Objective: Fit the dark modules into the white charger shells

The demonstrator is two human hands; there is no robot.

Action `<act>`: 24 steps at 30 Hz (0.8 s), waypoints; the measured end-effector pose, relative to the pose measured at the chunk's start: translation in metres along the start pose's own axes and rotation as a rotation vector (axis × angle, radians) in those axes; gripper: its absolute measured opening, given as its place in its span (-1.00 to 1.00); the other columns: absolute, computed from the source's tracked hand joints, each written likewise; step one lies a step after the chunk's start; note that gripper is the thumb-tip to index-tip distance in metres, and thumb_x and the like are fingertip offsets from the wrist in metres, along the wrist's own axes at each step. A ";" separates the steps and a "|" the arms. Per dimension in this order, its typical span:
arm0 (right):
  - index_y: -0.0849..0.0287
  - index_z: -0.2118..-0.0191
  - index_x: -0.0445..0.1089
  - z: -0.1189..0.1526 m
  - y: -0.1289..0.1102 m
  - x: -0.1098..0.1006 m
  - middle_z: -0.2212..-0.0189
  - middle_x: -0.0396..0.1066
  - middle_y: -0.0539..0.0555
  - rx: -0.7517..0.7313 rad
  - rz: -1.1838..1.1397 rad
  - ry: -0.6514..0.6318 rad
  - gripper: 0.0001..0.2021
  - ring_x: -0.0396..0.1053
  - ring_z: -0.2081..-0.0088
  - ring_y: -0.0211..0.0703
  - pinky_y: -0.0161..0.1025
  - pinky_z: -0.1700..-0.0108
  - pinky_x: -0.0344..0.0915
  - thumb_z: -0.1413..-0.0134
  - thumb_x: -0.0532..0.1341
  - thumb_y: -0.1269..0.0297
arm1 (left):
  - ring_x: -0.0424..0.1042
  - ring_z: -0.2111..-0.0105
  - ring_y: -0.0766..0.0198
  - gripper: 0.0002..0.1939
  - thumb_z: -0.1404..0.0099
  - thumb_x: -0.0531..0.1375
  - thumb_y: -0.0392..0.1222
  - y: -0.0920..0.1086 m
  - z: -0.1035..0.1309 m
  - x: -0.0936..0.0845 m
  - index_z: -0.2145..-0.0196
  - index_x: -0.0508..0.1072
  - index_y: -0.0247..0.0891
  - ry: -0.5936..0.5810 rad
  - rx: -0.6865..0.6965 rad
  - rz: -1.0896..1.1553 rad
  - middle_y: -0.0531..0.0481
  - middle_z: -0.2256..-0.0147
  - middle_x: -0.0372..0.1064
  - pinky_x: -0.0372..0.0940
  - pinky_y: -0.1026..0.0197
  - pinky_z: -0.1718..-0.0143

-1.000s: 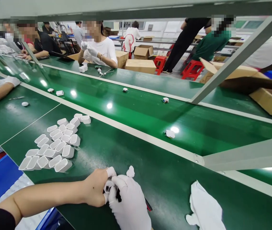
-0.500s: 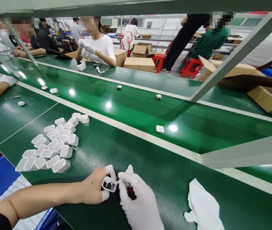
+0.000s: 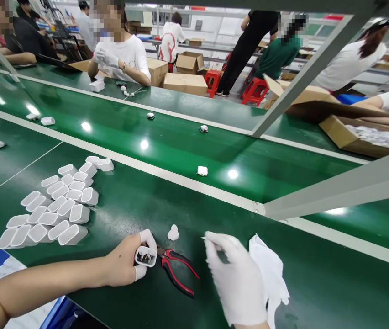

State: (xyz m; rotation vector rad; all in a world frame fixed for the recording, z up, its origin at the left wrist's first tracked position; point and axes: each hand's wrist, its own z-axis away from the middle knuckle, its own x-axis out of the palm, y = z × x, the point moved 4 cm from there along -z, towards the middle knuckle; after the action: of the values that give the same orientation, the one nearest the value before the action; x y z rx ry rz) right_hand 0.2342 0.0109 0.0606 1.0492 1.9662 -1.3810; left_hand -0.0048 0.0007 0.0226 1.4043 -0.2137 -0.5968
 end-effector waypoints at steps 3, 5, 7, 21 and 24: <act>0.12 0.28 0.48 -0.013 -0.026 0.030 0.32 0.51 0.06 -0.175 -0.021 -0.128 -0.77 0.46 0.28 -0.14 -0.20 0.20 0.40 -0.23 0.06 0.31 | 0.15 0.57 0.42 -0.71 0.15 0.05 -0.48 0.001 0.000 0.001 0.41 0.22 -0.24 0.006 0.004 -0.005 0.17 0.51 0.24 0.01 0.36 0.57; 0.11 0.36 0.47 -0.016 -0.036 0.051 0.37 0.50 0.02 -0.239 0.014 -0.209 -0.73 0.45 0.31 -0.18 -0.25 0.23 0.37 -0.21 0.04 0.39 | 0.13 0.57 0.42 -0.71 0.15 0.06 -0.47 0.001 -0.001 0.000 0.40 0.23 -0.24 0.017 0.002 -0.006 0.18 0.53 0.20 0.00 0.36 0.56; 0.12 0.42 0.47 -0.014 -0.040 0.066 0.42 0.48 0.01 -0.277 0.030 -0.266 -0.71 0.43 0.36 -0.19 -0.27 0.29 0.35 -0.19 0.03 0.43 | 0.11 0.57 0.42 -0.71 0.15 0.06 -0.46 0.000 -0.002 -0.002 0.40 0.23 -0.24 0.027 -0.011 0.009 0.19 0.54 0.17 0.00 0.35 0.56; 0.07 0.01 0.45 0.003 0.013 0.024 0.09 0.48 0.11 -0.037 0.130 -0.245 -0.64 0.48 0.16 0.03 -0.01 0.20 0.48 -0.10 0.08 0.26 | 0.14 0.54 0.42 -0.71 0.13 0.06 -0.45 -0.004 -0.005 -0.010 0.37 0.27 -0.25 0.036 -0.055 0.128 0.17 0.51 0.21 0.02 0.35 0.52; 0.11 0.21 0.52 0.010 0.040 0.010 0.32 0.51 0.18 0.031 0.274 -0.166 -0.71 0.46 0.46 0.07 -0.05 0.55 0.37 0.03 0.12 0.24 | 0.15 0.55 0.41 -0.71 0.12 0.06 -0.45 -0.002 -0.004 -0.010 0.37 0.26 -0.24 0.032 -0.045 0.116 0.17 0.52 0.21 0.02 0.34 0.53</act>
State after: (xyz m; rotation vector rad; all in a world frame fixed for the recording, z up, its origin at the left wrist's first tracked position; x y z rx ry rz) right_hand 0.2613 0.0116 0.0278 1.1313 1.6196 -1.3061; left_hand -0.0116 0.0096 0.0217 1.3474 -0.2528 -0.4801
